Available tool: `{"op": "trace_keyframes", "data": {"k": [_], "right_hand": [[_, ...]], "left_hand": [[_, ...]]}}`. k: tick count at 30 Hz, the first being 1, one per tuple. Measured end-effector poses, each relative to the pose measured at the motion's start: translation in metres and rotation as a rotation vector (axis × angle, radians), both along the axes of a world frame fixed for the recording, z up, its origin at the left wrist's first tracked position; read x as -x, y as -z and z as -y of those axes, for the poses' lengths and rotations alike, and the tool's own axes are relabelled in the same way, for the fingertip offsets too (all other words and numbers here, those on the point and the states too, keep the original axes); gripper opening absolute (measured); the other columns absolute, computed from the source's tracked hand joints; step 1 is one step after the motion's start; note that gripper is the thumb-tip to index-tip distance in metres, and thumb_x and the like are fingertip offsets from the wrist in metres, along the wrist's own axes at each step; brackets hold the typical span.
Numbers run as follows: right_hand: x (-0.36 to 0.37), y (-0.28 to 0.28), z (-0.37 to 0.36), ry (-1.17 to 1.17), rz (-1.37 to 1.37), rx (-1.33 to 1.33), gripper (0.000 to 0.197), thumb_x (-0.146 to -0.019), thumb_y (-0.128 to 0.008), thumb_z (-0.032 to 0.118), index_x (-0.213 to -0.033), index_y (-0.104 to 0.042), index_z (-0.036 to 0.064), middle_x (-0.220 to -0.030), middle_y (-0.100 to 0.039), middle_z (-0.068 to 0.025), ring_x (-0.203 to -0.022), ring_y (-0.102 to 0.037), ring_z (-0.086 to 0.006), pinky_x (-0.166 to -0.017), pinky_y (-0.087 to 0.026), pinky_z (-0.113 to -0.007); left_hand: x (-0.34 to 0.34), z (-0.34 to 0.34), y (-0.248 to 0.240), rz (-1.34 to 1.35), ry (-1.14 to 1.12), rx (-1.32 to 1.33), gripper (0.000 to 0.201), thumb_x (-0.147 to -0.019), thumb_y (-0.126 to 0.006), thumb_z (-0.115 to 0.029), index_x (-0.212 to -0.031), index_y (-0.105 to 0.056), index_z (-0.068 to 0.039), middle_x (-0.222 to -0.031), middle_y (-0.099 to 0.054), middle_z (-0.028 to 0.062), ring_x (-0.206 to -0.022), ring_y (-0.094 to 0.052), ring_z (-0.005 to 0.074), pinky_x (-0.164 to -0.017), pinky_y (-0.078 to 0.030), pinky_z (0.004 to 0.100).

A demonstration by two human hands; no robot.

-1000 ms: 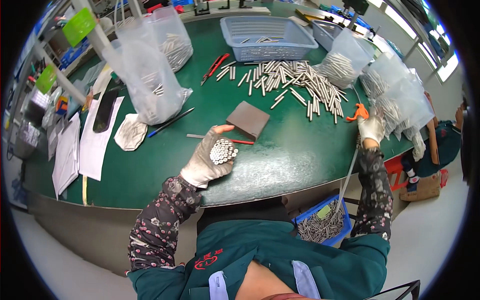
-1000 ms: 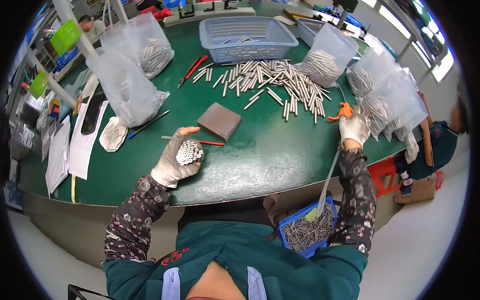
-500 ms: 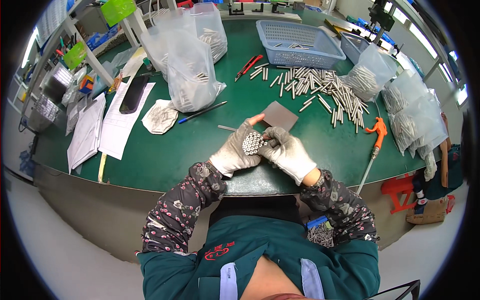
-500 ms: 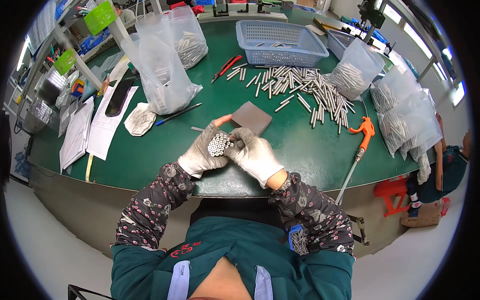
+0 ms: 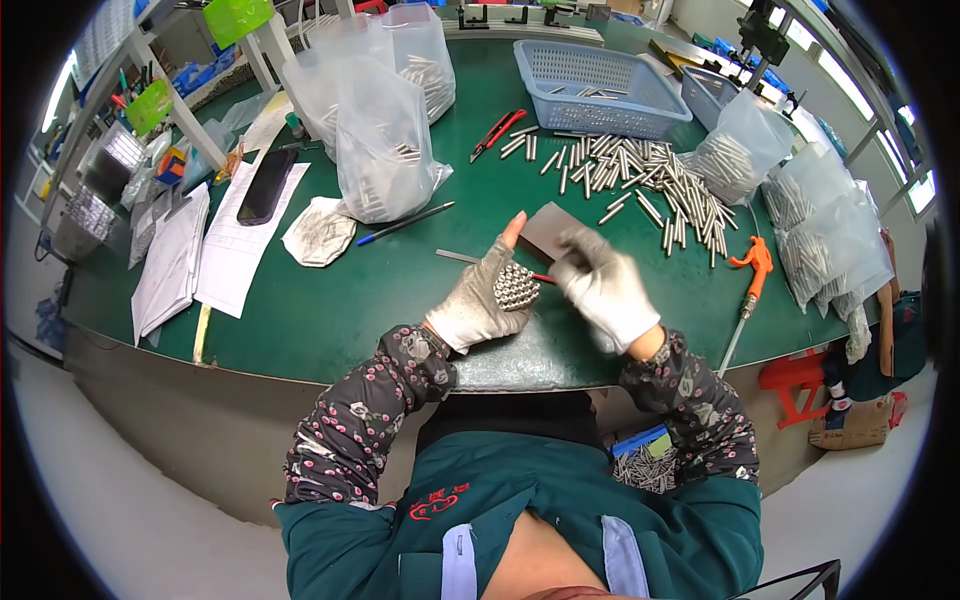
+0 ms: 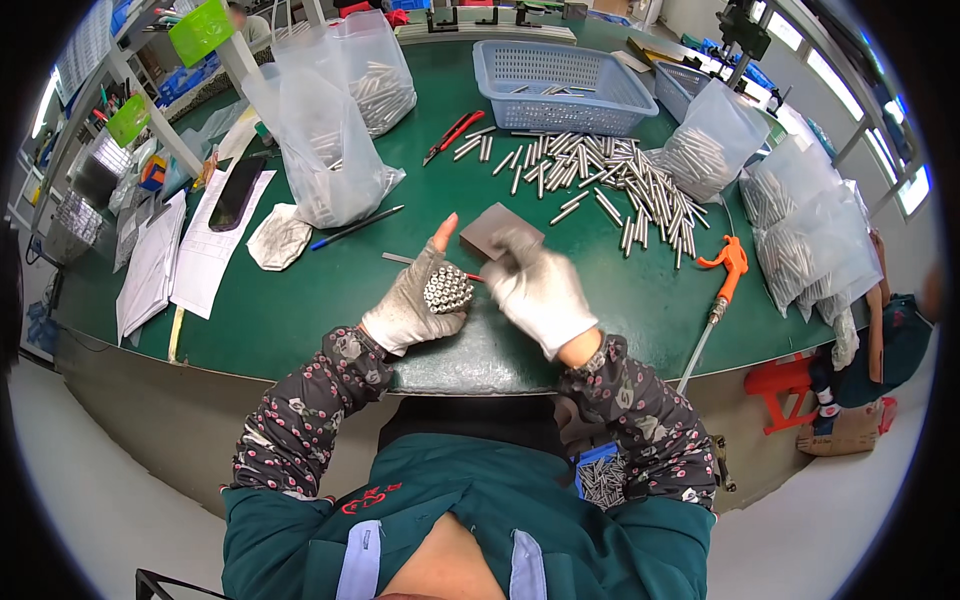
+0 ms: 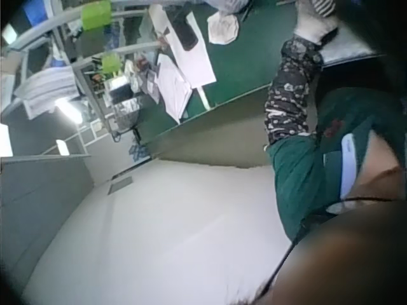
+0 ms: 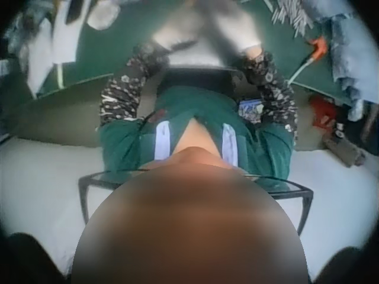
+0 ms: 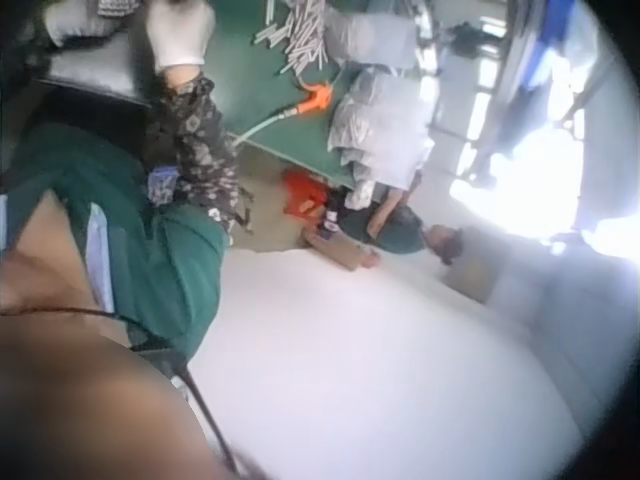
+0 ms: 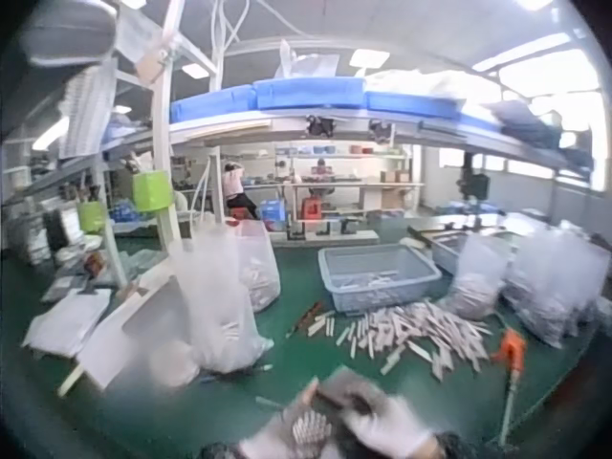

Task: Bundling and cleaning small metal pins at a factory workbench using an air gun.

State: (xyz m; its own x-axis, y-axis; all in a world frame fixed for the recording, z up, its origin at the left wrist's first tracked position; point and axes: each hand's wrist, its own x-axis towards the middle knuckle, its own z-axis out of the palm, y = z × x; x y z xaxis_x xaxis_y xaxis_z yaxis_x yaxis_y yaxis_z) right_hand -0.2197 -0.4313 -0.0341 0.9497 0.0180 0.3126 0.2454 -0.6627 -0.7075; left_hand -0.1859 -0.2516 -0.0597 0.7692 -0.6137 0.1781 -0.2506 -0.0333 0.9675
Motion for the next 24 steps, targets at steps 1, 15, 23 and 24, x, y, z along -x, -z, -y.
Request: {"op": "trace_keyframes", "data": {"k": [1,15,23,24], "right_hand": [[-0.007,-0.013,0.001,0.11,0.053,0.151,0.03,-0.078,-0.055,0.016,-0.107,-0.055,0.0065,-0.08,-0.063,-0.0122,-0.073,-0.063,-0.0264,-0.065,-0.05,-0.033],[-0.01,-0.034,-0.001,-0.018,0.166,0.073,0.025,-0.071,-0.063,0.028,-0.09,-0.067,0.0113,-0.093,-0.064,-0.0096,-0.084,-0.06,-0.0295,-0.074,-0.049,-0.037],[-0.01,-0.044,-0.011,-0.082,0.377,0.292,0.015,-0.069,-0.063,0.024,-0.073,-0.063,0.0098,-0.071,-0.06,-0.0097,-0.063,-0.057,-0.0299,-0.061,-0.047,-0.04],[0.001,-0.044,-0.019,-0.146,0.356,0.339,0.018,-0.069,-0.064,0.022,-0.079,-0.065,0.0073,-0.077,-0.062,-0.0118,-0.069,-0.058,-0.0302,-0.063,-0.047,-0.038]], "left_hand": [[0.0,-0.001,0.0,0.025,-0.016,0.016,0.102,-0.063,-0.063,0.006,-0.144,-0.005,-0.015,-0.085,-0.053,0.0015,-0.071,-0.049,0.0094,-0.071,-0.043,0.0207],[-0.001,-0.003,0.004,-0.053,0.052,0.032,0.107,-0.063,-0.063,0.01,-0.144,0.001,-0.018,-0.081,-0.051,-0.0011,-0.072,-0.049,0.0075,-0.071,-0.043,0.0212],[-0.016,0.002,0.029,0.002,0.163,0.062,0.103,-0.066,-0.057,0.011,-0.144,0.005,-0.016,-0.063,-0.043,-0.0032,-0.059,-0.042,0.0054,-0.062,-0.04,0.0176],[-0.014,0.005,0.028,0.179,0.094,0.098,0.103,-0.065,-0.058,0.011,-0.144,0.005,-0.014,-0.063,-0.044,-0.003,-0.059,-0.044,0.0057,-0.062,-0.04,0.0179]]}}
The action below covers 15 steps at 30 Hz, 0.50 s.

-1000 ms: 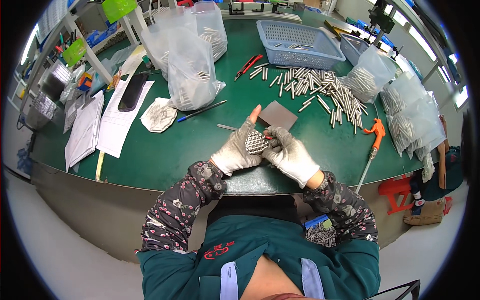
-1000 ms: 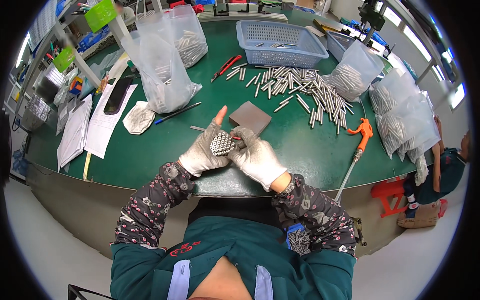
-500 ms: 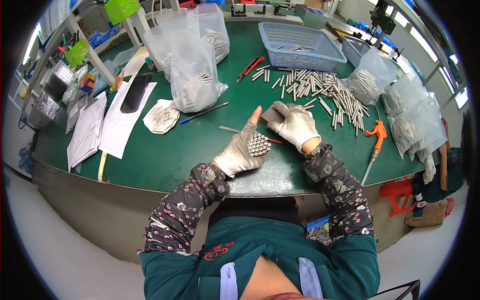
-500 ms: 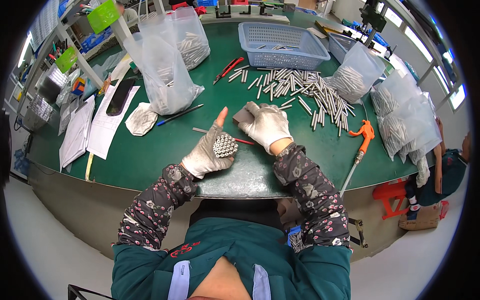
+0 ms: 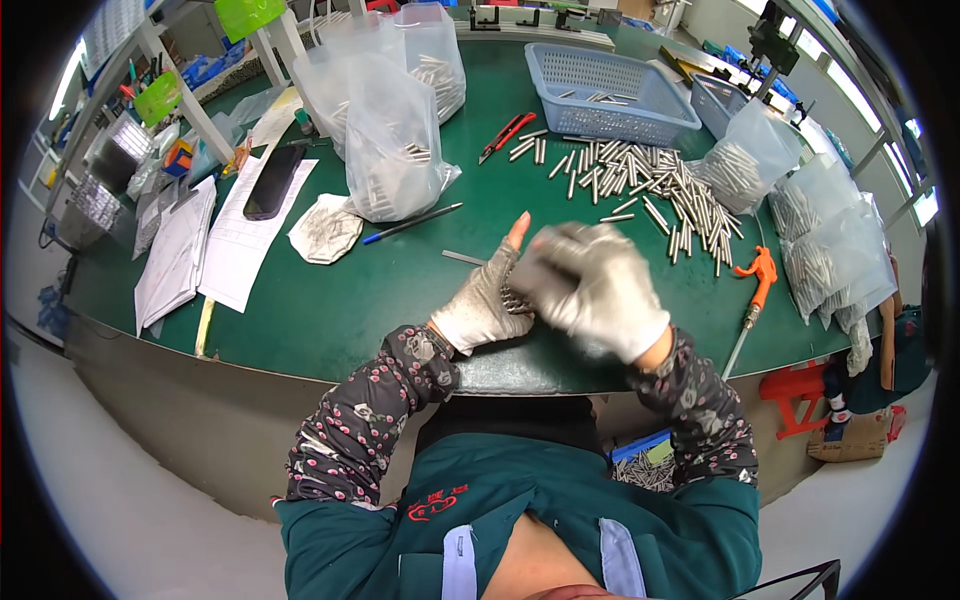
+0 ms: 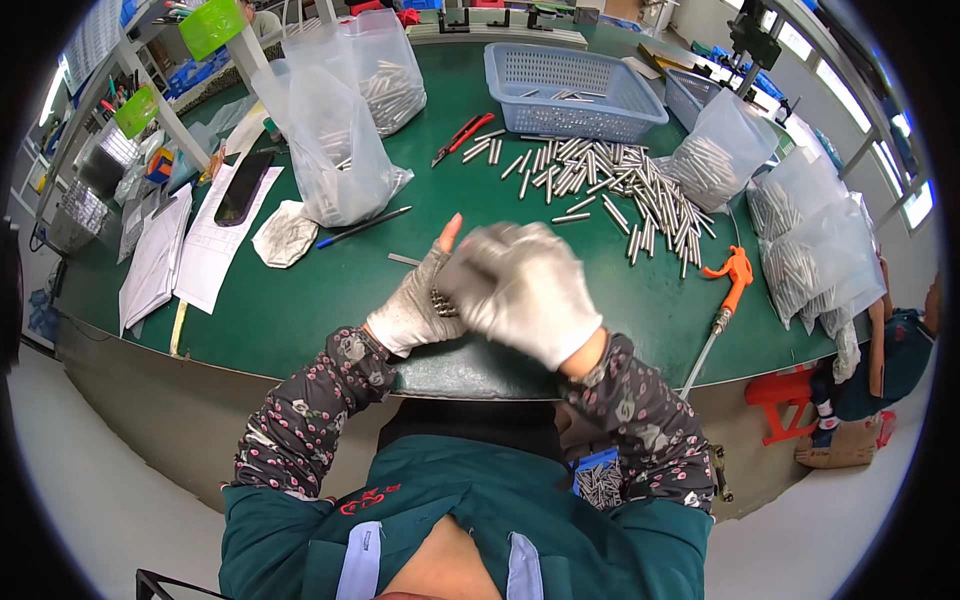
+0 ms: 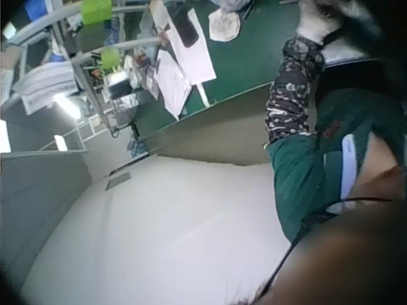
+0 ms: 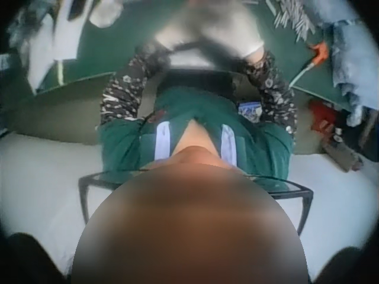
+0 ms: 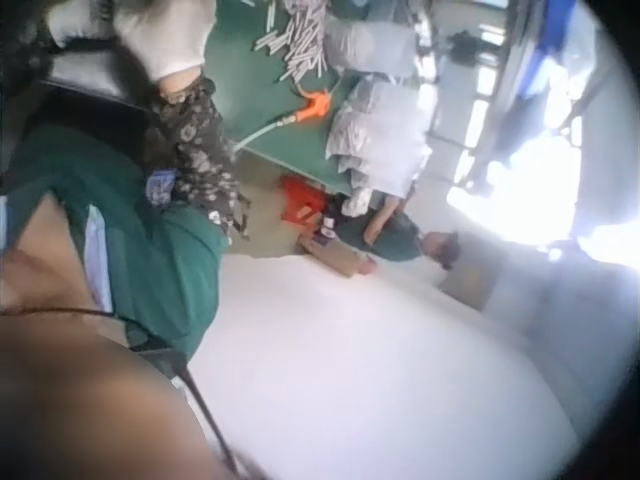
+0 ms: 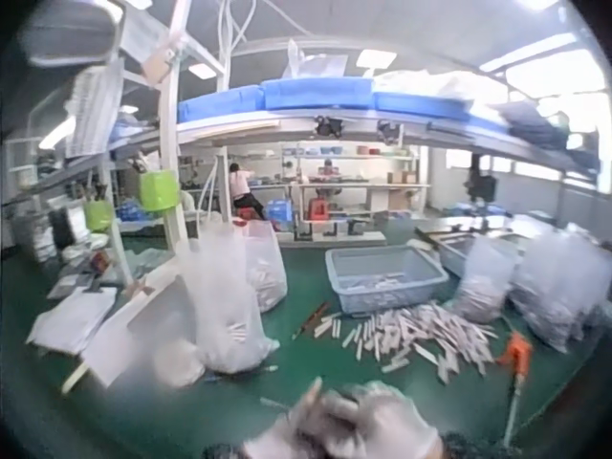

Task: Bundling and cleaning small metal pins at a factory workbench using an air gun.

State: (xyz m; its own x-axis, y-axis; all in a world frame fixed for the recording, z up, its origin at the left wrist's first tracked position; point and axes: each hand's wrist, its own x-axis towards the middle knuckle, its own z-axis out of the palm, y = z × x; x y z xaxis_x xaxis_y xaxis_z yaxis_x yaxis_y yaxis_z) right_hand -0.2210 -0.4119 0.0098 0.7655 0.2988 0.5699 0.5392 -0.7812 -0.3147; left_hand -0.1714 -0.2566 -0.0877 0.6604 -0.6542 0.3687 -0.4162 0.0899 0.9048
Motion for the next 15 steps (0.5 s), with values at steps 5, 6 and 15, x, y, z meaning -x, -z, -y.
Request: {"op": "trace_keyframes", "data": {"k": [5,6,15], "right_hand": [[-0.023,0.007,0.015,0.229,0.086,0.135,0.022,-0.067,-0.068,0.025,-0.079,-0.065,0.0071,-0.077,-0.062,-0.01,-0.068,-0.057,-0.0312,-0.063,-0.046,-0.04],[-0.019,0.005,0.015,0.144,-0.019,0.095,0.022,-0.067,-0.068,0.025,-0.08,-0.065,0.0073,-0.079,-0.063,-0.0102,-0.069,-0.058,-0.0309,-0.063,-0.047,-0.038],[-0.031,0.025,0.045,0.356,-0.032,0.061,0.016,-0.07,-0.06,0.028,-0.073,-0.063,0.0124,-0.075,-0.061,-0.0087,-0.073,-0.058,-0.031,-0.067,-0.047,-0.042]], "left_hand": [[0.01,-0.004,-0.028,-0.38,0.022,-0.153,0.107,-0.065,-0.06,0.009,-0.142,0.01,-0.014,-0.111,-0.055,0.0056,-0.1,-0.054,0.0152,-0.088,-0.041,0.0255],[0.009,-0.005,-0.026,-0.321,0.047,-0.079,0.108,-0.065,-0.06,0.009,-0.143,0.01,-0.014,-0.101,-0.056,0.0034,-0.091,-0.054,0.0128,-0.082,-0.042,0.0239],[0.014,-0.005,-0.026,-0.288,-0.03,-0.04,0.108,-0.062,-0.061,0.01,-0.144,0.001,-0.02,-0.08,-0.05,-0.0012,-0.071,-0.048,0.007,-0.071,-0.042,0.0197]]}}
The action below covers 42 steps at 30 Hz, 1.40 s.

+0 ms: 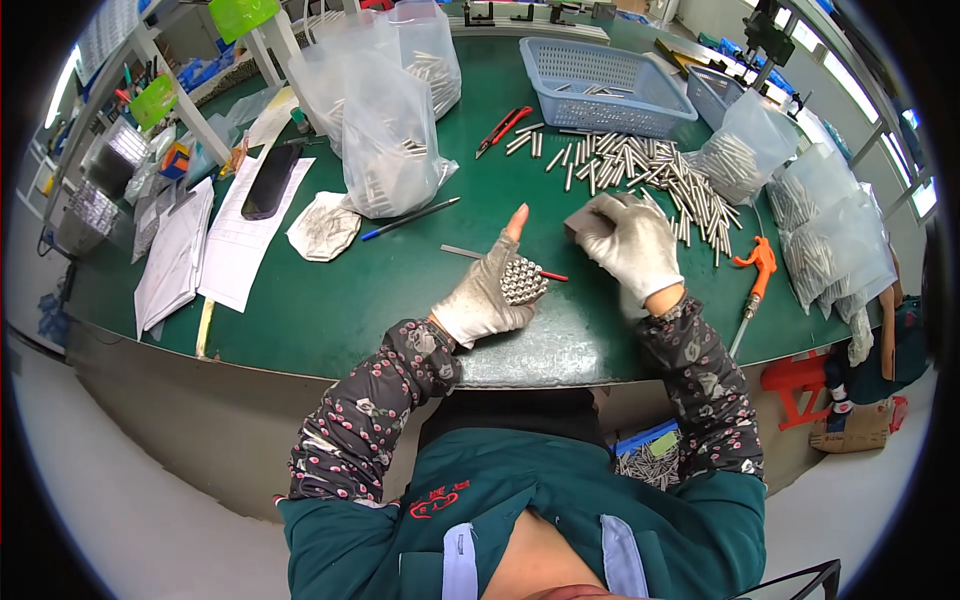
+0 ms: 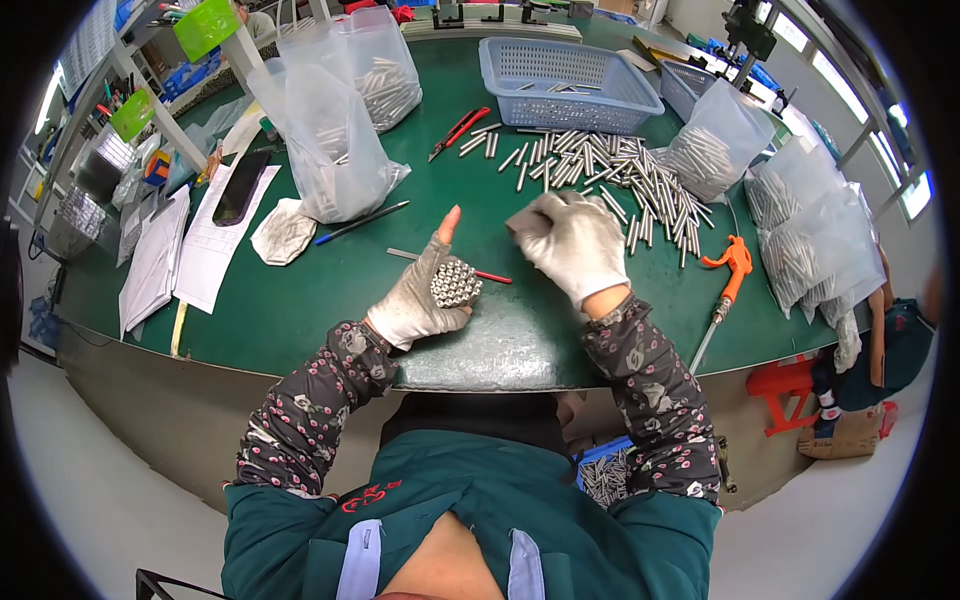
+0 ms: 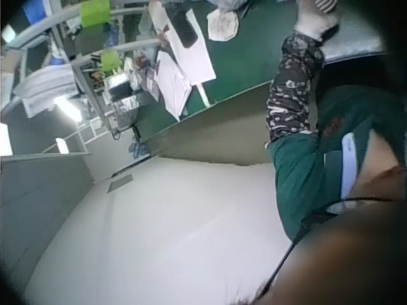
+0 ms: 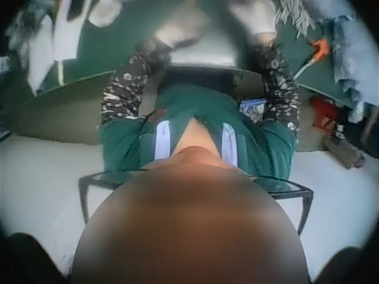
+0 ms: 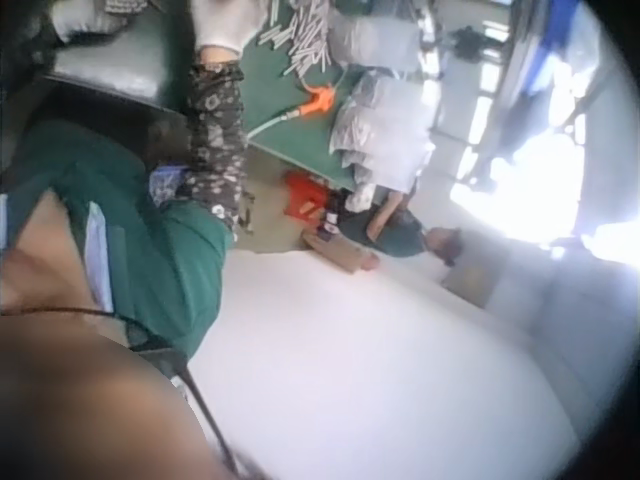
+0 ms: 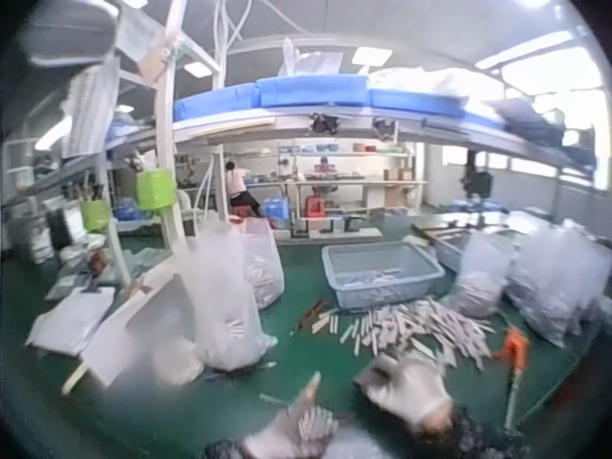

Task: Bundling and cleaning small metal pins at a factory workbench using an air gun.

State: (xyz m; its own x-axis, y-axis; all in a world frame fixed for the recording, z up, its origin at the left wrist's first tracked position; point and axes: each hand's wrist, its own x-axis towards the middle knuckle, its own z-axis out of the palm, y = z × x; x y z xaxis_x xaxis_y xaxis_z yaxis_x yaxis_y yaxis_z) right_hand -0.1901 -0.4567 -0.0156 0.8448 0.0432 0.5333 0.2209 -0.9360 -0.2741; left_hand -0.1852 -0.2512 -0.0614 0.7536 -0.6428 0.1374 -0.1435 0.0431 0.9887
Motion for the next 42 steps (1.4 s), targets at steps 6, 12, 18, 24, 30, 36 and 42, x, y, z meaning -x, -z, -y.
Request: {"op": "trace_keyframes", "data": {"k": [6,12,18,24,30,36,42], "right_hand": [[0.017,0.004,0.001,0.054,0.155,0.214,0.032,-0.071,-0.063,0.04,-0.083,-0.063,0.0098,-0.089,-0.06,-0.0107,-0.086,-0.056,-0.0307,-0.074,-0.045,-0.041],[0.019,0.014,-0.069,-0.359,0.041,-0.103,0.059,-0.075,-0.057,0.058,-0.097,-0.052,0.0028,-0.087,-0.056,-0.014,-0.081,-0.056,-0.0313,-0.066,-0.047,-0.039],[0.01,0.033,-0.078,-0.504,0.201,-0.239,0.063,-0.07,-0.067,0.05,-0.105,-0.049,0.0008,-0.087,-0.055,-0.0146,-0.08,-0.055,-0.0325,-0.067,-0.047,-0.041],[0.008,0.035,-0.079,-0.607,0.194,-0.196,0.062,-0.067,-0.069,0.048,-0.103,-0.05,0.0013,-0.087,-0.056,-0.0138,-0.077,-0.055,-0.0315,-0.064,-0.047,-0.04],[0.013,0.025,-0.087,-0.587,-0.023,-0.075,0.051,-0.066,-0.071,0.043,-0.095,-0.056,0.0035,-0.081,-0.057,-0.0116,-0.075,-0.056,-0.0298,-0.061,-0.047,-0.039],[0.014,0.025,-0.094,-0.578,0.008,0.142,0.026,-0.071,-0.068,0.029,-0.087,-0.06,0.0103,-0.075,-0.057,-0.01,-0.065,-0.057,-0.0267,-0.055,-0.046,-0.039],[-0.005,0.042,-0.093,-0.328,-0.039,-0.793,0.011,-0.076,-0.058,0.011,-0.074,-0.061,0.0004,-0.065,-0.061,-0.0101,-0.06,-0.06,-0.0174,-0.057,-0.046,-0.028]], "left_hand": [[-0.002,0.0,0.008,0.115,-0.041,0.014,0.103,-0.064,-0.061,0.007,-0.144,-0.002,-0.017,-0.073,-0.051,-0.0018,-0.065,-0.049,0.008,-0.067,-0.043,0.0207],[-0.015,-0.004,0.02,0.42,-0.038,0.054,0.113,-0.059,-0.067,0.008,-0.144,0.003,-0.018,-0.106,-0.052,0.0049,-0.096,-0.051,0.0135,-0.09,-0.04,0.0268],[-0.01,-0.005,0.038,0.374,-0.063,0.156,0.121,-0.06,-0.078,-0.001,-0.143,0.008,-0.02,-0.12,-0.044,0.0031,-0.108,-0.047,0.0151,-0.095,-0.037,0.0272],[-0.001,-0.019,0.014,0.395,-0.104,-0.274,0.097,-0.07,-0.075,-0.022,-0.141,-0.01,-0.013,-0.128,-0.041,0.0038,-0.12,-0.039,0.0146,-0.108,-0.016,0.0368],[-0.001,-0.043,0.02,0.712,-0.102,-0.665,0.097,-0.06,-0.073,-0.05,-0.138,-0.027,-0.016,-0.135,-0.035,0.0103,-0.131,-0.024,0.0244,-0.108,0.003,0.0488],[0.002,-0.041,0.012,0.662,-0.19,-0.964,0.104,-0.056,-0.069,-0.06,-0.135,-0.031,-0.005,-0.131,-0.036,0.0167,-0.131,-0.021,0.0305,-0.108,-0.005,0.0497],[0.006,-0.05,0.007,0.686,-0.276,-0.923,0.109,-0.059,-0.072,-0.052,-0.139,-0.017,-0.001,-0.133,-0.032,0.0228,-0.126,-0.027,0.0381,-0.106,-0.018,0.0454]]}}
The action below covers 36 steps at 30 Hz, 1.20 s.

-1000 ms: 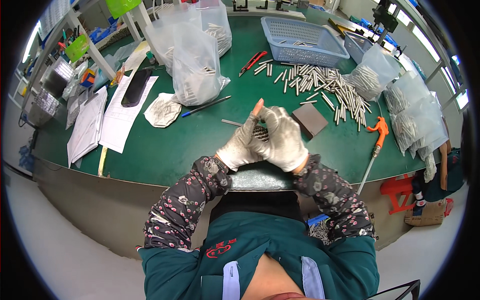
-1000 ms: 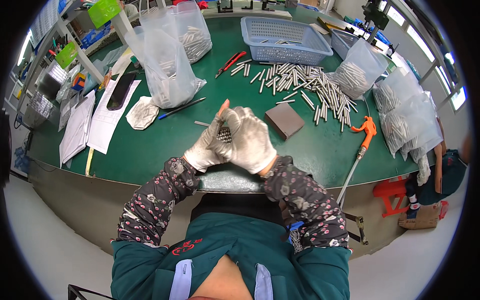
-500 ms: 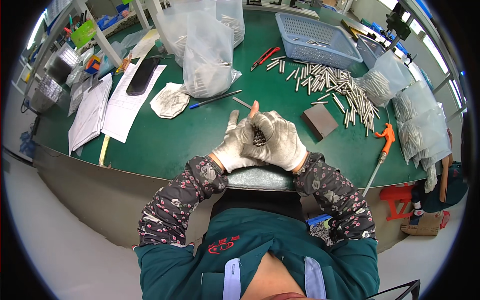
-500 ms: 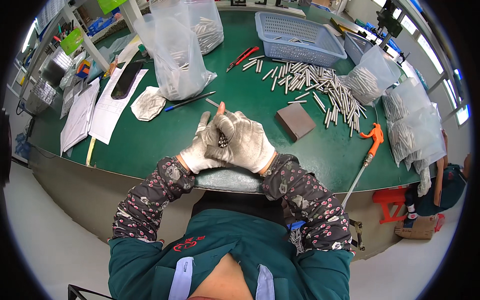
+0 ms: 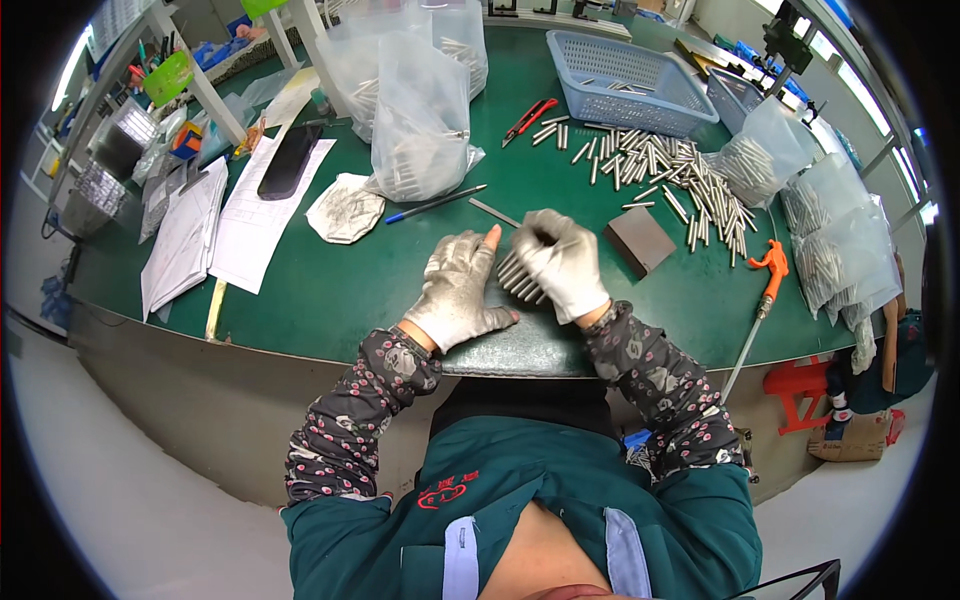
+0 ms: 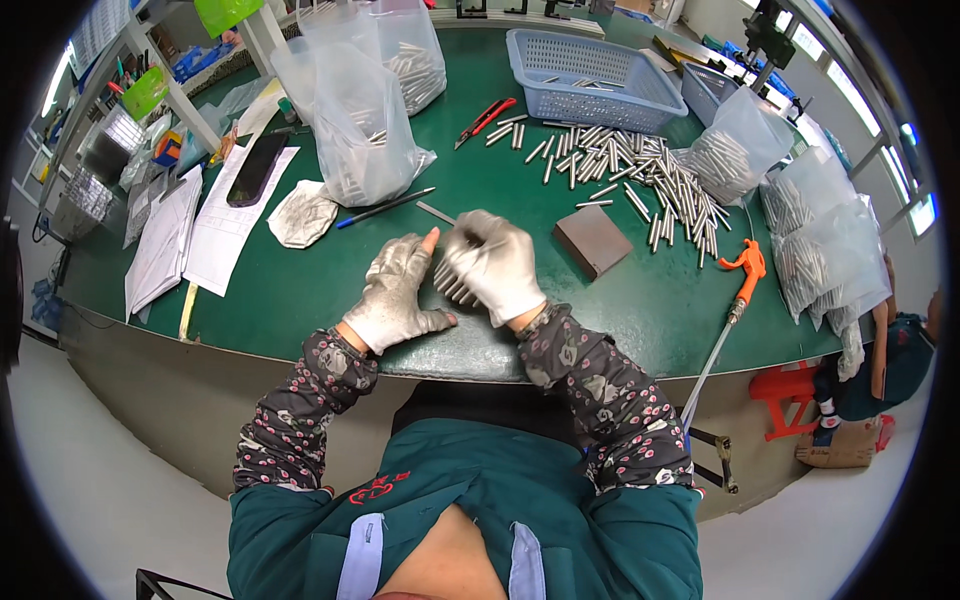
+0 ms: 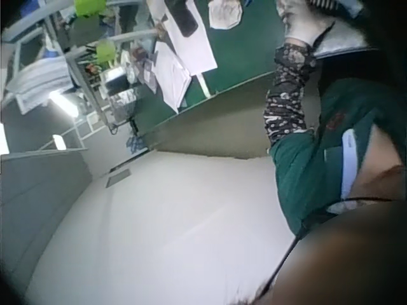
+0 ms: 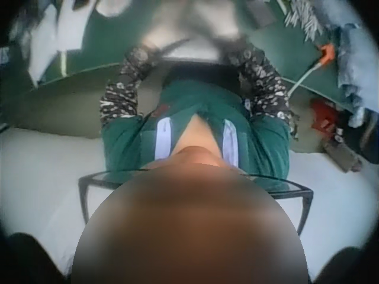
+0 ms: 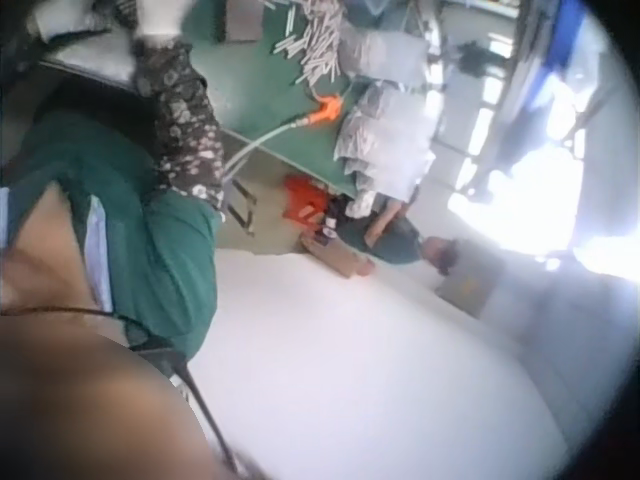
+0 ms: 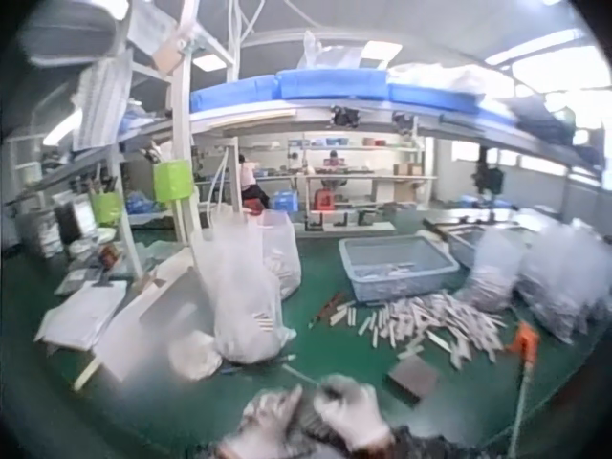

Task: Bundling and cleaning small metal pins at a factory workbench using an air gun.

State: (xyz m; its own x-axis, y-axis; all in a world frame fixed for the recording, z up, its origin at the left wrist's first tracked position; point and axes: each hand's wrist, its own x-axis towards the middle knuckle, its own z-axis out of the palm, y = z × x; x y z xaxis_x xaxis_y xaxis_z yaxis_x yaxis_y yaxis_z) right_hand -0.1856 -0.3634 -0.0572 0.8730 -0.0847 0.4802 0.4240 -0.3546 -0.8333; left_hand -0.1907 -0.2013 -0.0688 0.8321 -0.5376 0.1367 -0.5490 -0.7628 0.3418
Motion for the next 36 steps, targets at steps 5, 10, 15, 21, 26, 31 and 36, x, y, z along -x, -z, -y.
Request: {"op": "trace_keyframes", "data": {"k": [5,10,15,21,26,31,36], "right_hand": [[-0.006,-0.012,0.007,-0.1,-0.604,-1.09,0.013,-0.081,-0.058,0.018,-0.085,-0.057,0.0053,-0.069,-0.061,-0.0068,-0.055,-0.059,-0.0158,-0.05,-0.048,-0.028],[0.015,-0.014,-0.017,-0.172,-0.576,-1.397,0.019,-0.083,-0.055,0.026,-0.086,-0.056,0.0068,-0.079,-0.062,-0.0069,-0.069,-0.059,-0.0201,-0.065,-0.049,-0.032],[0.027,-0.016,-0.03,-0.096,-0.582,-1.457,0.019,-0.086,-0.052,0.025,-0.09,-0.057,0.0063,-0.083,-0.061,-0.0065,-0.072,-0.059,-0.0205,-0.068,-0.048,-0.032],[0.025,0.001,-0.033,-0.076,-0.463,-1.3,0.023,-0.09,-0.043,0.021,-0.095,-0.057,0.0038,-0.091,-0.062,-0.0092,-0.081,-0.06,-0.021,-0.074,-0.049,-0.032],[0.03,-0.014,-0.034,0.025,-0.513,-1.004,0.024,-0.09,-0.046,0.021,-0.1,-0.056,0.0031,-0.095,-0.06,-0.0081,-0.084,-0.058,-0.0181,-0.074,-0.047,-0.03],[0.035,-0.023,-0.022,-0.021,-0.559,-0.592,0.032,-0.087,-0.055,0.03,-0.102,-0.054,0.0012,-0.091,-0.059,-0.0065,-0.082,-0.055,-0.0121,-0.072,-0.045,-0.026],[0.037,-0.024,-0.01,-0.014,-0.589,-0.433,0.034,-0.084,-0.06,0.028,-0.103,-0.054,0.0004,-0.093,-0.059,-0.0088,-0.084,-0.056,-0.0137,-0.071,-0.045,-0.026]], "left_hand": [[0.002,0.016,0.015,0.015,0.071,0.511,0.136,-0.05,-0.081,-0.051,-0.14,0.008,-0.003,-0.142,-0.014,0.0275,-0.132,-0.015,0.0411,-0.108,-0.017,0.0425],[0.016,0.066,-0.002,-0.196,0.271,1.449,0.137,-0.048,-0.084,-0.05,-0.142,0.008,-0.012,-0.143,-0.015,0.0238,-0.129,-0.027,0.0308,-0.101,-0.031,0.0369],[0.019,0.075,0.002,-0.221,0.094,1.665,0.124,-0.056,-0.084,-0.035,-0.143,0.002,-0.016,-0.135,-0.032,0.0225,-0.117,-0.043,0.0249,-0.091,-0.042,0.0326],[0.021,0.074,-0.005,-0.277,-0.047,1.763,0.094,-0.068,-0.072,0.002,-0.142,-0.017,-0.016,-0.097,-0.061,0.0065,-0.08,-0.058,0.0124,-0.073,-0.049,0.0251],[0.012,0.066,0.004,-0.554,0.03,2.005,0.077,-0.07,-0.067,0.003,-0.136,-0.031,-0.013,-0.088,-0.057,0.0031,-0.076,-0.057,0.0133,-0.07,-0.051,0.0255],[0.007,0.062,0.009,-0.768,0.08,2.162,0.067,-0.072,-0.064,0.002,-0.131,-0.034,-0.01,-0.095,-0.055,0.0083,-0.081,-0.059,0.0187,-0.071,-0.054,0.0311],[-0.004,0.047,0.015,-0.78,0.319,2.081,0.067,-0.07,-0.066,0.002,-0.129,-0.036,-0.008,-0.093,-0.057,0.007,-0.08,-0.059,0.0159,-0.069,-0.052,0.0266]]}}
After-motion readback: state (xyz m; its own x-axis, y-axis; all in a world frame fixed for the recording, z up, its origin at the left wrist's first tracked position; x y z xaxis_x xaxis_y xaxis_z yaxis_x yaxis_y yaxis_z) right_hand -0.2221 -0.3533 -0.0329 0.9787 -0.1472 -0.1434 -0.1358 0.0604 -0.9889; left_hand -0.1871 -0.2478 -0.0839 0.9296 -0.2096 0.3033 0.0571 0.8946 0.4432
